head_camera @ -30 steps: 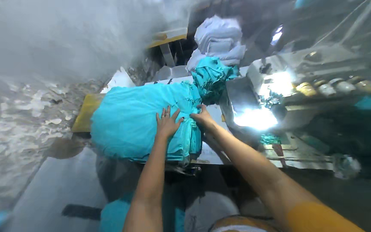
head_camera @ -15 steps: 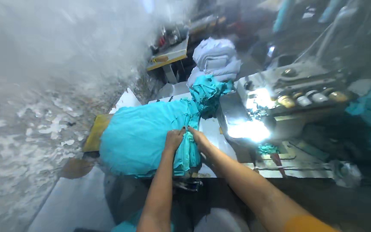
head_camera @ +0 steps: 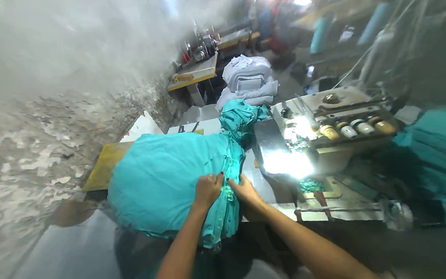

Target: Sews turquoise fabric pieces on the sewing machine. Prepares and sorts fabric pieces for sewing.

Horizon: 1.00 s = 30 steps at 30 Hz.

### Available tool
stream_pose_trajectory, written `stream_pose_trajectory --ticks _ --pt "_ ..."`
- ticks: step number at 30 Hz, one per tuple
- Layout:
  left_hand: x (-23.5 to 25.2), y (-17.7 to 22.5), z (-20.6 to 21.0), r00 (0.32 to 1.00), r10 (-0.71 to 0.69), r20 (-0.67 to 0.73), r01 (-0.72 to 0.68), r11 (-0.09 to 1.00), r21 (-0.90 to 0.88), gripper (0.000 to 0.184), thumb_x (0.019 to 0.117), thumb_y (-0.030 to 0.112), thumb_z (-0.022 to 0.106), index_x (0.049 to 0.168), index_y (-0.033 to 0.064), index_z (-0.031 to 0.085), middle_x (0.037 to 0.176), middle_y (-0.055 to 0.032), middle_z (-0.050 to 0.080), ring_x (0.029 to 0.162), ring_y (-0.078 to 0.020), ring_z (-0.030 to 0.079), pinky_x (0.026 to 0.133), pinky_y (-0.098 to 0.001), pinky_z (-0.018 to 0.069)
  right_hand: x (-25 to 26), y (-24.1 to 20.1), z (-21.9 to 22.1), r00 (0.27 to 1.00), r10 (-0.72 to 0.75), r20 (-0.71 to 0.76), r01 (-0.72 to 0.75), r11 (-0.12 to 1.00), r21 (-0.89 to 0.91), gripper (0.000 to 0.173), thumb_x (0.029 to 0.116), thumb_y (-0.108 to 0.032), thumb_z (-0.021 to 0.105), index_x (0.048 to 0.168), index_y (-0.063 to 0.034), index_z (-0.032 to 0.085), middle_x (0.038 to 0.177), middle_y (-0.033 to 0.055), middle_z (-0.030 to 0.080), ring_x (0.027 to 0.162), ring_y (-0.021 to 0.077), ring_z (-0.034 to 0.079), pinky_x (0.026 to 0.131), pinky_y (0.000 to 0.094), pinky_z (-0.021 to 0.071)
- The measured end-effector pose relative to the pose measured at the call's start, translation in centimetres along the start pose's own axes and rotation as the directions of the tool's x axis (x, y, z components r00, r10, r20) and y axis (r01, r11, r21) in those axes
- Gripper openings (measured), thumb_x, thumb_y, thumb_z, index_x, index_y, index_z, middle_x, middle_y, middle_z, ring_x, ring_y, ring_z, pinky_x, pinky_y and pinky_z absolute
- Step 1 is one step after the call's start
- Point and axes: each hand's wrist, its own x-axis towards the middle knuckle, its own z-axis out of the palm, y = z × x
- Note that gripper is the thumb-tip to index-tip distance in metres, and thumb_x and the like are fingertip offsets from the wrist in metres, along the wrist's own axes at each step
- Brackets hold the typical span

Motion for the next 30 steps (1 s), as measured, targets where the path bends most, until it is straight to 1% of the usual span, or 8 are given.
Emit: stream_pose_trajectory --ticks 5,9,12,14,16,20,23,30 --pt "2.9 2.9 -3.5 0.819 -0.470 0.330 0.392 0.877 0.278 0.050 0.1095 0.020 0.037 0.159 0.0149 0.038 0.132 -0.0241 0.065 0.123 -0.0415 0.062 0.102 -0.0589 0.0475 0.4 -4.4 -1.1 0.923 -0.383 -0.037 0.309 0.794 -0.523 0.039 0.1010 -0.012 0.055 0.133 0.0102 0.054 0.134 0.0319 0.054 0.120 0.0387 0.060 0.101 0.0443 0.0505" --pt "3.9 1.3 -4.0 0.769 -0.508 0.389 0.476 0.860 0.182 0.051 0.1089 0.018 0.044 0.156 0.0015 0.033 0.133 -0.0278 0.061 0.123 -0.0420 0.062 0.103 -0.0582 0.0485 1.4 -6.1 4.1 0.957 -0.202 0.208 0.289 0.611 -0.737 0.042 0.1066 -0.024 0.045 0.139 -0.0019 0.060 0.147 0.0305 0.045 0.133 0.0424 0.050 0.106 0.0543 0.0439" --pt "3.4 -0.6 -6.3 0.775 -0.575 0.262 0.627 0.751 -0.206 0.046 0.1121 0.015 0.031 0.151 -0.0075 0.025 0.101 -0.0210 0.067 0.079 -0.0244 0.071 0.074 -0.0399 0.0597 3.1 -4.5 5.3 0.938 -0.249 0.241 0.323 0.382 -0.866 0.048 0.1039 -0.017 0.045 0.147 0.0032 0.050 0.165 0.0323 0.016 0.150 0.0498 0.025 0.114 0.0667 0.0262" --pt "3.1 0.5 -9.0 0.821 -0.569 0.044 0.542 0.753 -0.373 0.046 0.1116 0.011 0.033 0.152 -0.0094 0.026 0.121 -0.0265 0.065 0.094 -0.0274 0.073 0.082 -0.0409 0.0607 3.6 -4.3 5.4 0.909 -0.270 0.319 0.403 0.368 -0.838 0.042 0.1013 -0.010 0.049 0.140 0.0053 0.057 0.169 0.0292 0.003 0.155 0.0500 0.004 0.117 0.0737 0.0071" --pt "3.4 2.3 -10.8 0.855 -0.487 -0.175 0.446 0.865 -0.230 0.045 0.1089 0.006 0.039 0.148 -0.0154 0.035 0.145 -0.0366 0.047 0.131 -0.0414 0.055 0.110 -0.0481 0.0446 3.5 -4.3 5.4 0.850 -0.334 0.407 0.519 0.409 -0.750 0.035 0.0962 -0.001 0.057 0.129 0.0066 0.064 0.167 0.0232 0.022 0.156 0.0462 0.012 0.118 0.0736 0.0049" --pt "6.7 4.1 -10.2 0.889 -0.303 -0.345 0.247 0.949 -0.197 0.039 0.1026 0.004 0.049 0.134 -0.0177 0.047 0.135 -0.0402 0.050 0.130 -0.0503 0.051 0.109 -0.0573 0.0414 0.3 -4.5 3.2 0.778 -0.543 0.318 0.628 0.692 -0.355 0.036 0.0864 0.014 0.053 0.113 0.0056 0.075 0.118 0.0238 0.072 0.123 0.0379 0.063 0.120 0.0546 0.0298" --pt "9.9 5.6 -6.9 0.980 -0.120 -0.162 0.072 0.958 -0.277 0.031 0.1009 0.006 0.055 0.123 -0.0142 0.058 0.122 -0.0338 0.062 0.116 -0.0447 0.061 0.101 -0.0582 0.0482 -3.5 -5.4 -1.9 0.867 -0.488 0.105 0.499 0.842 -0.208 0.036 0.0891 0.012 0.046 0.103 0.0024 0.078 0.102 0.0168 0.076 0.102 0.0251 0.071 0.096 0.0452 0.0525" --pt "8.7 14.7 1.8 0.952 0.219 0.215 -0.176 0.964 -0.202 0.040 0.0992 0.000 0.053 0.138 -0.0025 0.059 0.137 -0.0257 0.060 0.129 -0.0387 0.058 0.112 -0.0512 0.0436 -8.3 -2.7 -15.1 0.977 -0.205 -0.061 0.187 0.957 -0.221 0.034 0.0906 0.009 0.046 0.096 -0.0006 0.078 0.093 0.0051 0.076 0.077 0.0049 0.067 0.071 0.0282 0.0553"
